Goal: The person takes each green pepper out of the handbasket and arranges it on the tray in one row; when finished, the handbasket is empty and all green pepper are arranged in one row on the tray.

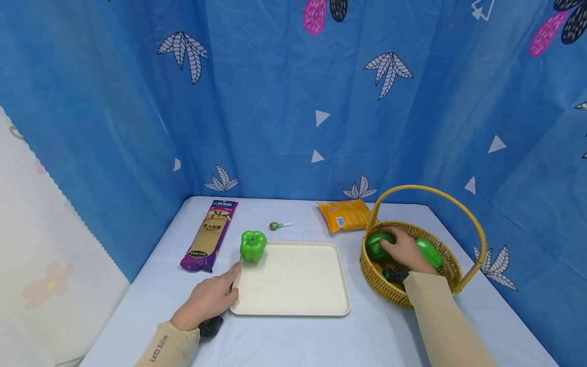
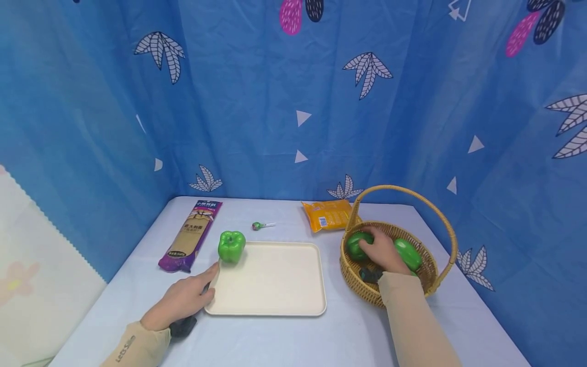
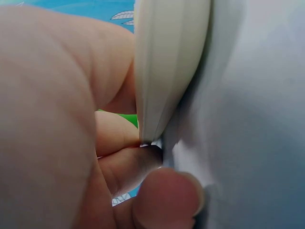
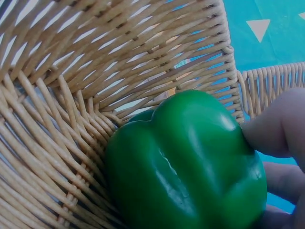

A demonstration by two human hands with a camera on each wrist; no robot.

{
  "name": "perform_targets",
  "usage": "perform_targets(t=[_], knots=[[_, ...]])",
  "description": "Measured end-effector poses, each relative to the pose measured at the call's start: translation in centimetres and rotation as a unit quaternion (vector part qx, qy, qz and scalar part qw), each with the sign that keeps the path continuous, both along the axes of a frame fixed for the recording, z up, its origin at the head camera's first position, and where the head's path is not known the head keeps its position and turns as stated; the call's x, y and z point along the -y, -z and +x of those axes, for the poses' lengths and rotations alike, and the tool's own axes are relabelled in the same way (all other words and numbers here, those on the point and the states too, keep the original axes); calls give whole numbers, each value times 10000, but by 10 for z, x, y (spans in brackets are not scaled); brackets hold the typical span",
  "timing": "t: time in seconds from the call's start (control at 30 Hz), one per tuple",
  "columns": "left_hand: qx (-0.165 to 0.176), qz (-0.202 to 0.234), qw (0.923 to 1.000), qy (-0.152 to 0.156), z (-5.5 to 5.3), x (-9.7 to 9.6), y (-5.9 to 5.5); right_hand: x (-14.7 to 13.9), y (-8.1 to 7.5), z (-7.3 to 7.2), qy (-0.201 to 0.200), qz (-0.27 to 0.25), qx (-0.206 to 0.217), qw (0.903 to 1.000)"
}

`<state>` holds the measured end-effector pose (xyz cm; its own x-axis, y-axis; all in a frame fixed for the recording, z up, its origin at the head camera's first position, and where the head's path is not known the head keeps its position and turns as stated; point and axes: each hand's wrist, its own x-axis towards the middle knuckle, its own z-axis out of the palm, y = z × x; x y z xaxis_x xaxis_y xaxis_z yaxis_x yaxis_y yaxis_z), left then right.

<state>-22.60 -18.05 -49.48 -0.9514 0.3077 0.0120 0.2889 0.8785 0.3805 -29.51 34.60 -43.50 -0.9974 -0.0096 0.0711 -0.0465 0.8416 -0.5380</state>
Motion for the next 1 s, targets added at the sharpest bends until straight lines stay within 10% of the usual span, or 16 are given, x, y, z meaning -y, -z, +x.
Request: perform_targets(t=[0.57, 1.0], knots=[[42, -4, 10000, -61, 0, 0, 0, 4, 0, 4, 69, -44, 922, 9957], [20, 37, 10000, -59, 2, 0, -2, 3, 2, 2, -17, -179, 587, 9981]])
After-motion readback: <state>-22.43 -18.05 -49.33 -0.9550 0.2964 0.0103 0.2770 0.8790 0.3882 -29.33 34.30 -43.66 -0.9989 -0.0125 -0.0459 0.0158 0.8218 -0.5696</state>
